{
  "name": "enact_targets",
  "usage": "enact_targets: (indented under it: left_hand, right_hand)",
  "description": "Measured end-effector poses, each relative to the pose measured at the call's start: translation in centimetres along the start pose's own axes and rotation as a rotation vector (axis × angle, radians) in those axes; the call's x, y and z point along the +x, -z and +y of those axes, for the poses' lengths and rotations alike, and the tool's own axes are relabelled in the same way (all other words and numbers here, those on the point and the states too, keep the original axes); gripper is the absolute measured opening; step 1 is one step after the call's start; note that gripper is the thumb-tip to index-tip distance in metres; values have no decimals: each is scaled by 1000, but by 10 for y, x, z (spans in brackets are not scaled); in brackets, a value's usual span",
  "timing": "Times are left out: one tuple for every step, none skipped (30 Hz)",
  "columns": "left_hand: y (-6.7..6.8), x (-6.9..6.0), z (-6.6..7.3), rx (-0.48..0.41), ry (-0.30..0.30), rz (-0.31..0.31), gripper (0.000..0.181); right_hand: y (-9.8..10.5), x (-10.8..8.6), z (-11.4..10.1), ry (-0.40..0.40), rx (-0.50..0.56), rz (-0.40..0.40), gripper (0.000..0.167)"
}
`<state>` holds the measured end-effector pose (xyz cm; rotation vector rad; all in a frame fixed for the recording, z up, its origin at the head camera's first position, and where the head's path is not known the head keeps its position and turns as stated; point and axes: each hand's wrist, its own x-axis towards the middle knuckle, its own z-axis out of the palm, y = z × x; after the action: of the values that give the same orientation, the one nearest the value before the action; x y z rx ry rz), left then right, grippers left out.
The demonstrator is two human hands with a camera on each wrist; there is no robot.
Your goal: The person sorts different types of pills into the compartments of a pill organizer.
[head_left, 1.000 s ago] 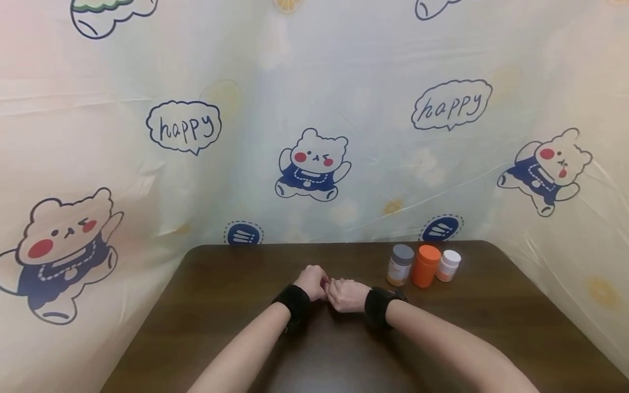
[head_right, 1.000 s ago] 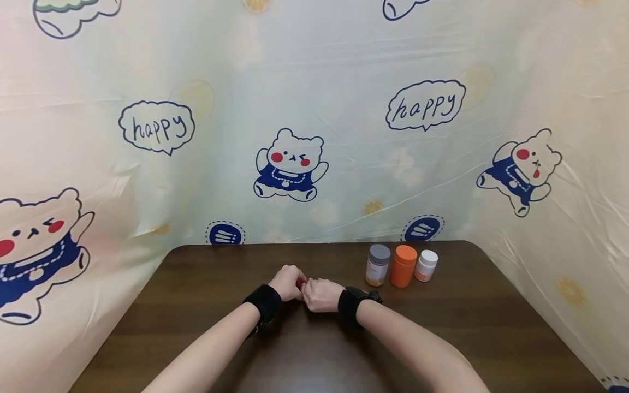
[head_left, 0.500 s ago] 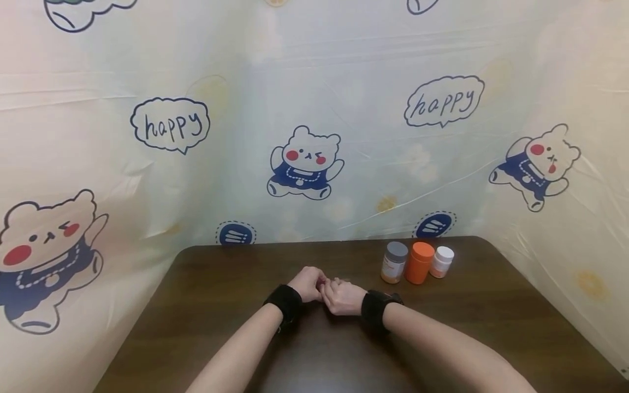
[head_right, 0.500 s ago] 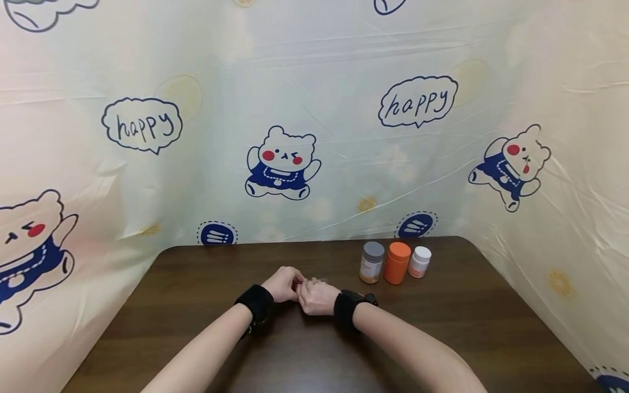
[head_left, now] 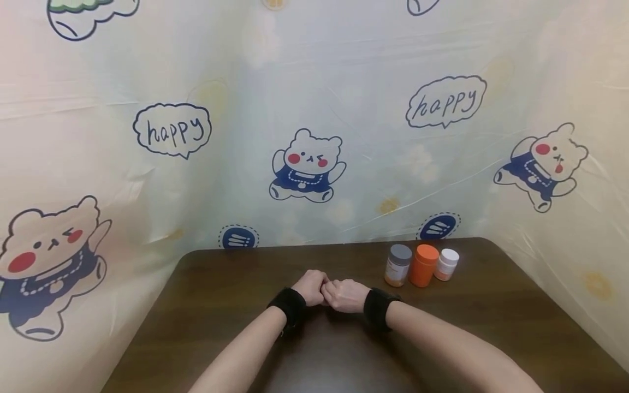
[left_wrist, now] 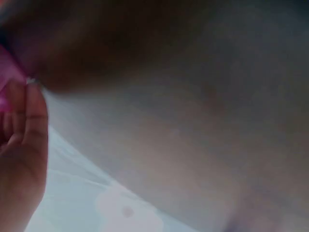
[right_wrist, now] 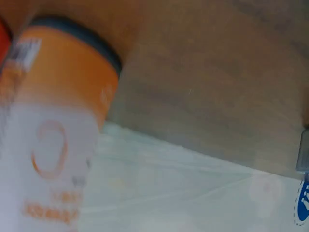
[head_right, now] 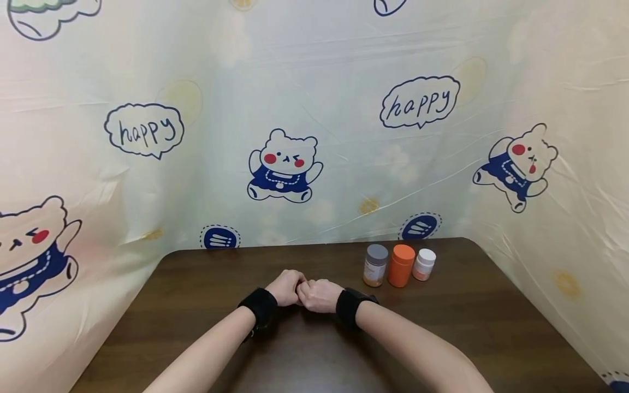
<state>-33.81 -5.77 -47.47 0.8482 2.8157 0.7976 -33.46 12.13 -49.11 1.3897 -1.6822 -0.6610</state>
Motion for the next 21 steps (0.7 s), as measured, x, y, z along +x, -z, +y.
enact_targets:
  left_hand:
    - [-1,0,-1,-10,3,-7,22]
    - [-1,-1,-1,-25,10,-15,24]
    - [-1,-1,-1,-43,16,-18,26]
    - [-1,-1,-2,-57,22,-16,28]
    - [-2,-1,-2,-72,33,-16,30]
    - [-2,-1,-2,-86,45,-17,31]
    - [-2,-2,-3,-104,54,-20,33]
    - [-2,-2,-3,-122,63,-22,34]
    - [-2,-2,-2,-141,69,-21,37]
    - [-1,-2,-2,-162,77,-21,39]
    - [-1,-1,-2,-179,86,-22,41]
    - [-2,-1,-3,-193,93,-21,43]
    - [-1,-1,-3,-203,102,-22,43]
    - [-1,-1,-4,-210,107,-21,44]
    - [-1,-1,-5,-215,111,-20,44]
    - [-1,-1,-5,-219,115,-22,44]
    - [-1,-1,-6,-222,117,-22,44]
    - [-2,-2,-7,-227,119,-23,44]
    - [-2,-2,-7,-231,118,-23,44]
    - [-2,-2,-7,-234,114,-21,45]
    - [-2,-3,-7,-237,114,-18,45]
  right_hand:
    - [1,-1,0,-12,21,-4,41]
    - [2,-2,-1,-28,46,-11,36]
    - [3,-2,-1,-44,74,-17,29]
    - [4,-1,-1,-67,107,-26,24]
    - [5,-1,-1,-96,148,-36,19]
    - [6,0,-1,-129,194,-47,19]
    - [7,0,-1,-163,241,-62,20]
    - [9,1,0,-196,293,-77,21]
    - [10,1,1,-223,337,-94,20]
    - [11,1,2,-248,376,-113,20]
    - [12,0,2,-270,413,-132,19]
    - [13,0,3,-286,442,-148,18]
    - [13,0,4,-299,468,-163,17]
    - [13,0,4,-312,489,-174,16]
    - [14,0,5,-328,511,-177,15]
    - [14,0,5,-348,529,-180,15]
    - [13,0,5,-371,545,-177,14]
    - [13,0,5,-398,563,-173,14]
    - [13,0,5,-428,579,-170,14]
    - [12,0,5,-459,595,-166,13]
    - [11,0,5,-494,617,-163,12]
